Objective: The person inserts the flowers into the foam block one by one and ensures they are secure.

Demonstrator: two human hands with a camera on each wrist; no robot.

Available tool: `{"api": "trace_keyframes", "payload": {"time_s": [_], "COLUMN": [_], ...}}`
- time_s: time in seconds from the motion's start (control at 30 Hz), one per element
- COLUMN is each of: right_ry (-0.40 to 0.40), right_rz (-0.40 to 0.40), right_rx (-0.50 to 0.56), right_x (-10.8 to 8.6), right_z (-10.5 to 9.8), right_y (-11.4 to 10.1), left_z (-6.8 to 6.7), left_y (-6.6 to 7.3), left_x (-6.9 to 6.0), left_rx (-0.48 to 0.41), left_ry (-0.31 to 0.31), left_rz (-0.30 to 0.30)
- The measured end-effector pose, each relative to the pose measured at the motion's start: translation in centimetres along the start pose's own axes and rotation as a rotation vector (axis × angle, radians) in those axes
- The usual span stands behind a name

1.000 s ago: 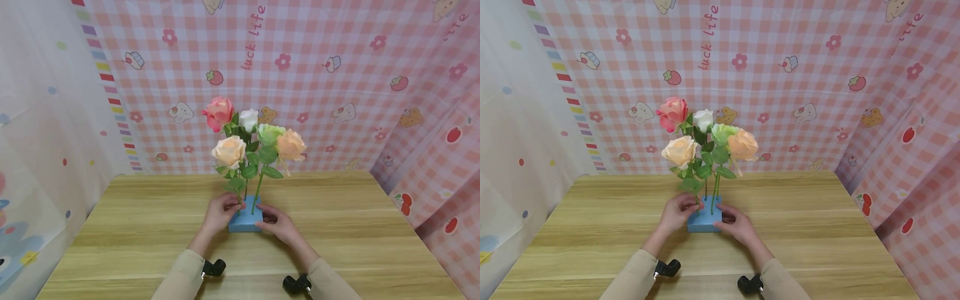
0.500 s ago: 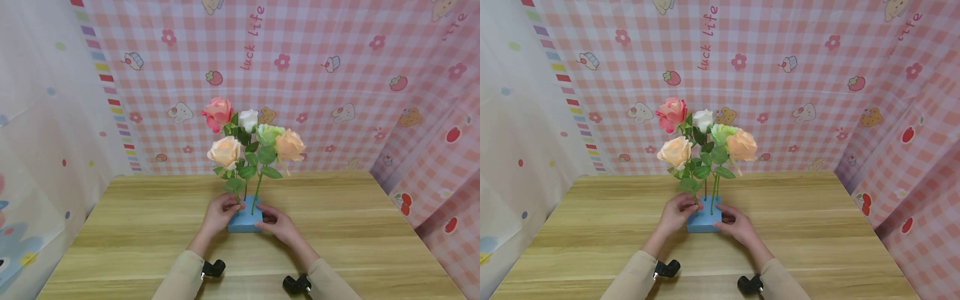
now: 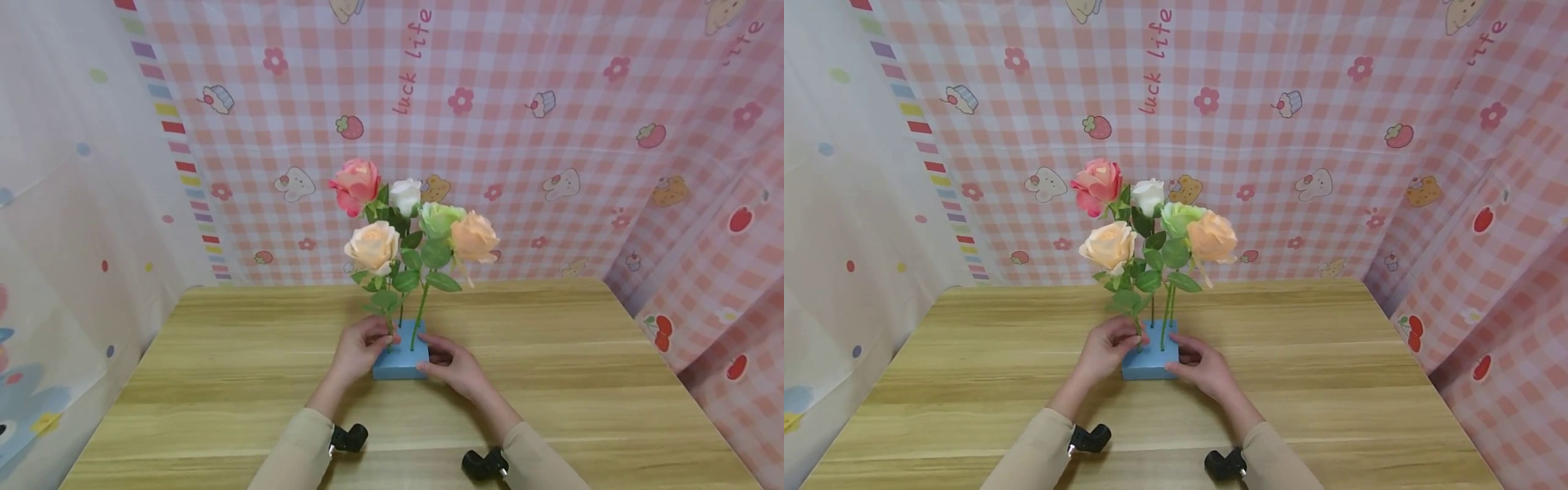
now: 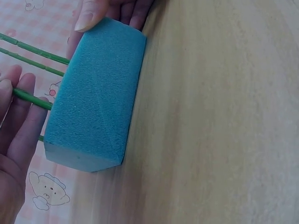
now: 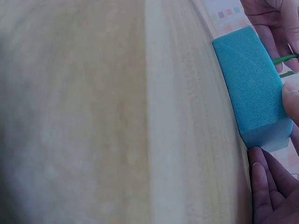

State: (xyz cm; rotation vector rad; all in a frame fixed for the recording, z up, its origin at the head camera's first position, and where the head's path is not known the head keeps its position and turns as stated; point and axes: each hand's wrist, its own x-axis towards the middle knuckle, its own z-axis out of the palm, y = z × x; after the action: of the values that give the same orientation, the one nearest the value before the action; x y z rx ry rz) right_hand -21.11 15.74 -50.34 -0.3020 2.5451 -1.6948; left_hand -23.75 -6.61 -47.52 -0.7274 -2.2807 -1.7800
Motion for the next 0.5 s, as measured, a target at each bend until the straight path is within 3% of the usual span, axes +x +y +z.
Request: {"api": "trace_keyframes", "payload": {"time_s": [0.33,0.5], "right_ry": [0.007,0.008], "right_rz": [0.001,0.005], "right_rx": [0.01,0.009], "right_x": [0.0,-0.1], "right_z": [-0.1,-0.1], "right_y": [-0.2,-0.2], "left_z": [0.3,0.1], "left_y": [0.0,1.6], "left_x": [-0.1,-0.3], "left_rx": [-0.011,-0.018], "left_ry": [0.007,0.008], "left_rz": [-0.044,-0.068]}}
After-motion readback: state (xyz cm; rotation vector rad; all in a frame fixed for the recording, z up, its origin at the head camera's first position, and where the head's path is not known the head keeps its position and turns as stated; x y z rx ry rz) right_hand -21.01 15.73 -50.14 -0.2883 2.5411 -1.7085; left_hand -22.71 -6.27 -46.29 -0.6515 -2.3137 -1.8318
